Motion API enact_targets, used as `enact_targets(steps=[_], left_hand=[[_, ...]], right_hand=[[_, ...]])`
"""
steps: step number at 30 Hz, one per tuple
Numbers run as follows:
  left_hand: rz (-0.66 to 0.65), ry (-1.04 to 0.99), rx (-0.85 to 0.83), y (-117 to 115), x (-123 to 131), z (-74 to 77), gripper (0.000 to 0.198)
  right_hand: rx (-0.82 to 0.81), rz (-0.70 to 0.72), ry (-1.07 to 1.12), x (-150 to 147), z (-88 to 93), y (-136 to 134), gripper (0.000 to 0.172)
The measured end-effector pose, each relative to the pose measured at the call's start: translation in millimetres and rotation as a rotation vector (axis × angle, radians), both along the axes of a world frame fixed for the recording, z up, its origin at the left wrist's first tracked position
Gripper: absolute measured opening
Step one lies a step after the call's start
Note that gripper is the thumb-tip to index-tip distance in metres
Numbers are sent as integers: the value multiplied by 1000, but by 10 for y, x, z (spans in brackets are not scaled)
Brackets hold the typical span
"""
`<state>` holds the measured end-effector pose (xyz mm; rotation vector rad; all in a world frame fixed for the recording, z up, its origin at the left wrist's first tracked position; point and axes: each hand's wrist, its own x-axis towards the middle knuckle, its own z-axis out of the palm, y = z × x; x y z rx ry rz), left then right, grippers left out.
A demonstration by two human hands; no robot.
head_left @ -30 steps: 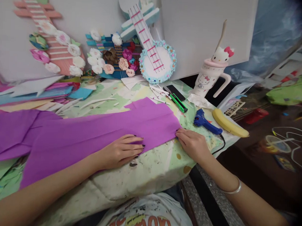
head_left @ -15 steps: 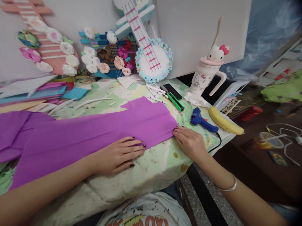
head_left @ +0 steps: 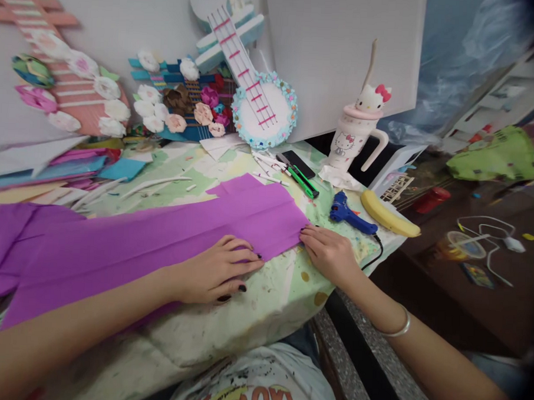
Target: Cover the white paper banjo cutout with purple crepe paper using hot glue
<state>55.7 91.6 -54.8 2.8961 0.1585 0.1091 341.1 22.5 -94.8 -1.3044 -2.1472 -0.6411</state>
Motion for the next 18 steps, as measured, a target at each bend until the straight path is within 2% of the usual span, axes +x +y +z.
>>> enact_targets(steps=[8,14,18], left_hand=[[101,-300,151,-41,255,-251,29],[112,-233,150,-81,236,-222,36],[164,-54,106,-87,261,-189,58]], right_hand=[[34,-27,18,-9,-8,-13,22],[-31,-16,24,14,14,11,25],[-69,-49,-9,-26,107,-41,26]])
